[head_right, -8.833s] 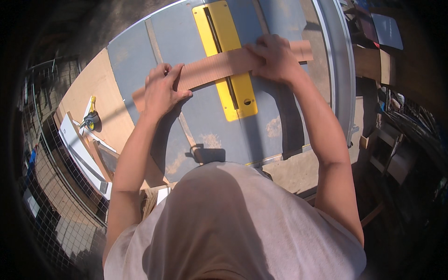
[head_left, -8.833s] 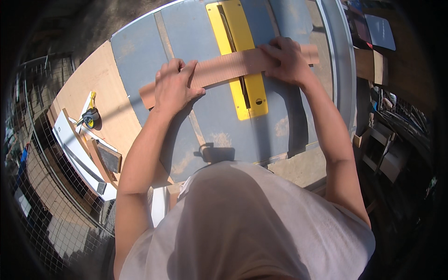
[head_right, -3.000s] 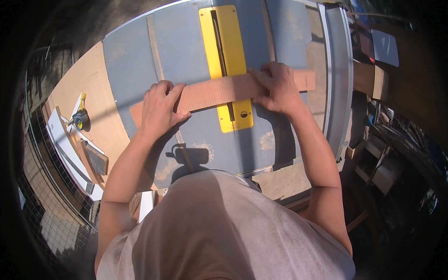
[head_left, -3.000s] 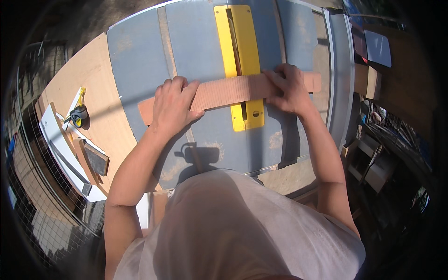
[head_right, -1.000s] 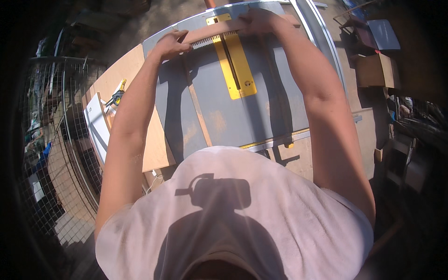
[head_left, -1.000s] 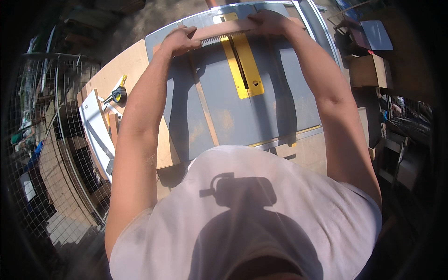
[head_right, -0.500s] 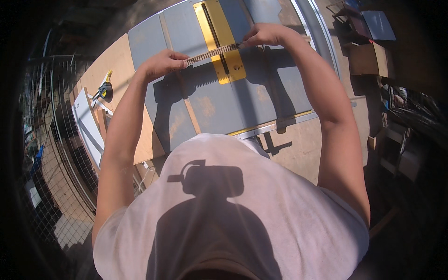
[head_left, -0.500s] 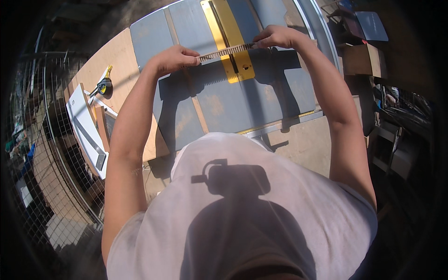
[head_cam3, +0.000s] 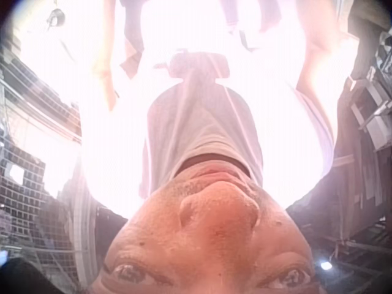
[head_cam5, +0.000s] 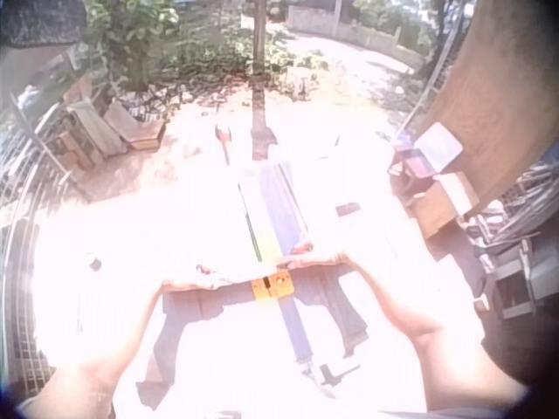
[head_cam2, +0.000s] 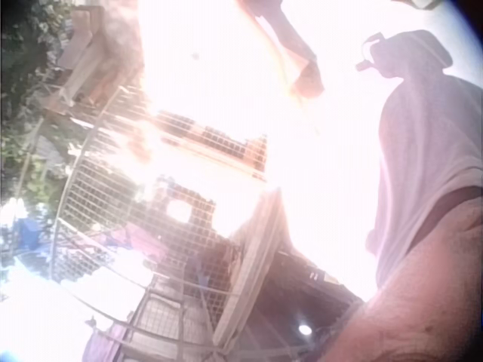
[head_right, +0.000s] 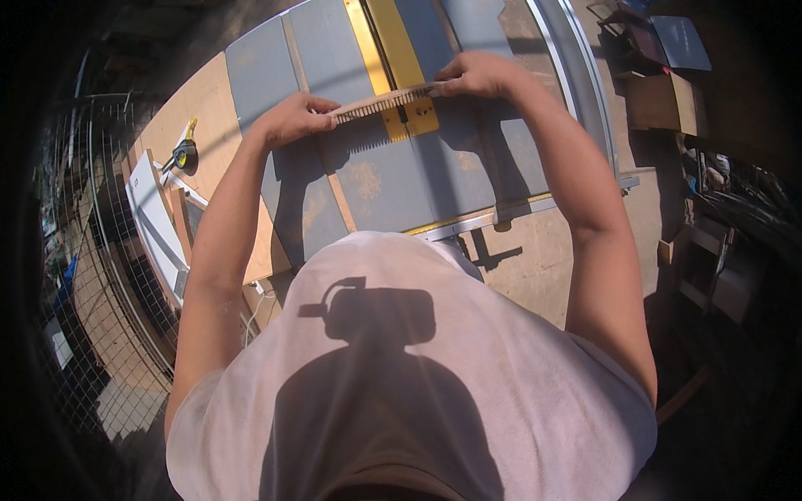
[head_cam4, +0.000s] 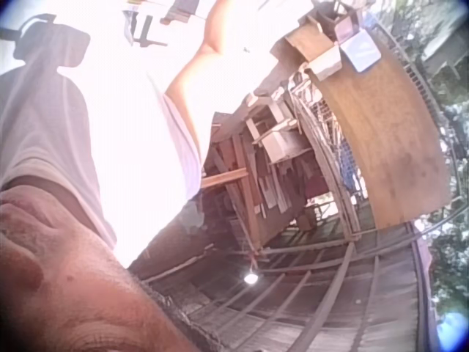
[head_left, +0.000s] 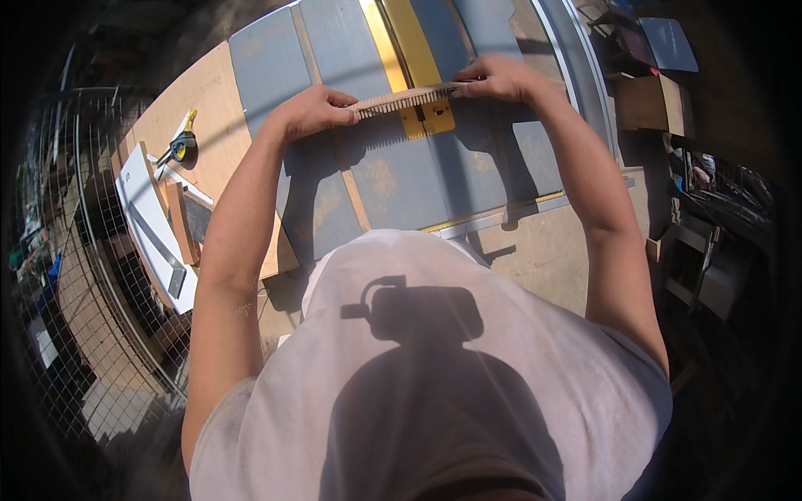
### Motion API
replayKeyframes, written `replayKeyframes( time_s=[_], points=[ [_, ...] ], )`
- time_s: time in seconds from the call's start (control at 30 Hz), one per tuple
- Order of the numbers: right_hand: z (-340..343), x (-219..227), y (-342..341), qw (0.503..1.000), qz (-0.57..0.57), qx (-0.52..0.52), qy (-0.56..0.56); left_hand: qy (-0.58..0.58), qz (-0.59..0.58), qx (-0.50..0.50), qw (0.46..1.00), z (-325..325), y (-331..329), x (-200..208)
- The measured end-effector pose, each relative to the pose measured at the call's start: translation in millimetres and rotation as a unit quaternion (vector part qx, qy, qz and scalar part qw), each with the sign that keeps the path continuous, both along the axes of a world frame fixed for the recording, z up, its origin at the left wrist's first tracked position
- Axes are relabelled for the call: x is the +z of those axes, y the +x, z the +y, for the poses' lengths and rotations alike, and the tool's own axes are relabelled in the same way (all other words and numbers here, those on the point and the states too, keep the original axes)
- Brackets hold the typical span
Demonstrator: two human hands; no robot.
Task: The person uses a table saw to cut a long, thin piece of wood with a serrated edge. They repeatedly feed the wood through the saw blade, flipping it over between passes to cut both sides.
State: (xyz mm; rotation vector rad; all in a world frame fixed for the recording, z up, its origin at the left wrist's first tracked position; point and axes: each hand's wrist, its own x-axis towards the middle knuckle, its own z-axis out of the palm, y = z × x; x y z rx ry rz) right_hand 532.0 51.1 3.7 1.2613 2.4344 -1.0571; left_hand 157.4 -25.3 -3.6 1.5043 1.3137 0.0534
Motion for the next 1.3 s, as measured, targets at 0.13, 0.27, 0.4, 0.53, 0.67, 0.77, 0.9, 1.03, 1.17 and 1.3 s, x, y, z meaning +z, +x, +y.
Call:
replayKeyframes(
  time_s=[0.13, 0.27, 0.4, 0.53, 0.67, 0.77, 0.9, 1.03, 1.17, 1.3],
  points=[
    [-14.1, -2.5, 1.6, 0.998, -0.002, 0.012, 0.069, 0.024, 0.019, -0.016, 0.999, -7.8, 0.3, -2.2],
    [-43.4, -27.9, 20.4, 0.968, 0.005, 0.040, 0.249, 0.219, 0.152, -0.028, 0.963, -39.9, 19.9, -8.6],
    [-64.2, -56.9, 23.2, 0.948, 0.068, 0.020, 0.311, 0.342, 0.177, -0.008, 0.923, -61.9, 27.6, -36.5],
    [-52.0, -56.9, 8.0, 0.950, 0.034, 0.016, 0.310, 0.332, 0.175, 0.008, 0.927, -51.0, 21.4, -39.7],
    [-44.1, -67.0, 1.0, 0.946, 0.055, 0.019, 0.319, 0.351, 0.175, 0.007, 0.920, -50.9, 13.7, -58.6],
    [-43.5, -64.2, -5.0, 0.945, 0.050, 0.021, 0.323, 0.397, 0.168, 0.009, 0.902, -55.6, 7.1, -70.2],
    [-42.4, -62.7, -9.4, 0.949, 0.042, 0.022, 0.313, 0.397, 0.162, 0.010, 0.904, -57.7, 4.1, -72.0],
    [-29.6, -69.8, -11.8, 0.954, 0.038, 0.031, 0.296, 0.378, 0.136, 0.013, 0.915, -45.8, -0.7, -82.3],
    [-9.9, -78.0, -14.9, 0.954, 0.037, 0.048, 0.293, 0.362, 0.117, 0.010, 0.925, -30.0, -5.7, -90.9],
    [-6.3, -74.3, -16.8, 0.960, 0.040, 0.051, 0.274, 0.316, 0.105, 0.013, 0.943, -30.6, -5.4, -89.1]
  ],
)
